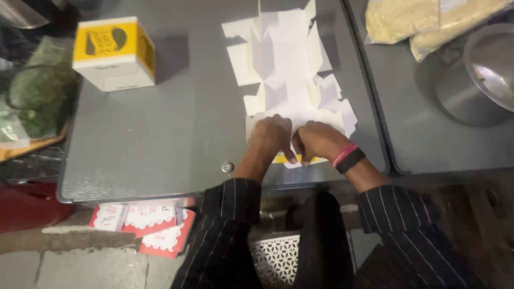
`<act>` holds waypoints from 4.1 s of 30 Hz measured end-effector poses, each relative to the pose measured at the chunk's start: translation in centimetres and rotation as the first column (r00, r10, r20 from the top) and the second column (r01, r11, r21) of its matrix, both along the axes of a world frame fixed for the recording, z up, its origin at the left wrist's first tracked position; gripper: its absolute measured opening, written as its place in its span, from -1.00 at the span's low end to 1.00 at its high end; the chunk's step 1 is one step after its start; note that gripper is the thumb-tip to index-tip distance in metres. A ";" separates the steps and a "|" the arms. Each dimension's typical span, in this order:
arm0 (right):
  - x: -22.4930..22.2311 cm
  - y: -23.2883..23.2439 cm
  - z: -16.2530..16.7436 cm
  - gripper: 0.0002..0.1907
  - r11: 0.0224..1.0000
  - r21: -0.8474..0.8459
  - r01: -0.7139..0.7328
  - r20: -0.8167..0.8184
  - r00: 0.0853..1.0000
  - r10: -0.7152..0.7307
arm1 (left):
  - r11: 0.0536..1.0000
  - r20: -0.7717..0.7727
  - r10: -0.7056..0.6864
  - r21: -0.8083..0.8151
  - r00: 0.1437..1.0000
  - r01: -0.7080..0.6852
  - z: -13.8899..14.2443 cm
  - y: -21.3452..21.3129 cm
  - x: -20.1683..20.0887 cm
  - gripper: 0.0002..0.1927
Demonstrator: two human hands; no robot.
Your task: The person assembles flat cardboard boxes by folding along pre-scored lines and tucking flaps to form small rectangular containers. The person handles multiple flat blanks, folds them into boxes, and places the finished boxes on the table.
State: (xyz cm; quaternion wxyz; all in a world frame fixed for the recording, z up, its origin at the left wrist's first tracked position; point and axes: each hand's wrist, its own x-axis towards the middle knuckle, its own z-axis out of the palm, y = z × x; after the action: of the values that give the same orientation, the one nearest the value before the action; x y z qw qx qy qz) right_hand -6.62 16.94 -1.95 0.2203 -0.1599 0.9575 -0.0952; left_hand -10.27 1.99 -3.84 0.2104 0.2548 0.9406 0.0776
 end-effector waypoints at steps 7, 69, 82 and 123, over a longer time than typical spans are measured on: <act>0.4 0.4 1.2 -0.38 0.978 0.207 -0.005 -0.083 0.996 0.022 | 0.993 -0.306 -0.109 -0.001 0.946 0.115 -2.6 0.2 0.2 -0.86; 15.9 18.0 -6.1 -0.76 0.533 -0.562 0.633 -0.492 0.262 -0.830 | 0.889 -0.648 0.182 0.430 0.740 0.157 -0.5 -13.9 9.9 -0.04; 18.4 8.4 -9.7 -0.19 0.236 -0.861 0.451 0.076 0.572 -0.817 | 0.842 -0.504 -0.079 0.428 0.860 0.328 -6.1 -7.7 17.1 -0.83; 17.6 7.2 -3.9 -0.72 0.729 -0.678 0.094 -0.600 0.502 -0.623 | 0.064 0.755 -0.283 0.630 0.591 -0.774 -8.1 8.4 7.8 -0.63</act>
State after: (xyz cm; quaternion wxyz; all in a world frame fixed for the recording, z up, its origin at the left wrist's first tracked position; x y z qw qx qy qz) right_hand 10.95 24.15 -5.81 -0.3177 -0.0271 0.8860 -0.3367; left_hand -2.51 10.40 -11.94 0.3258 0.0706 0.4868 0.8074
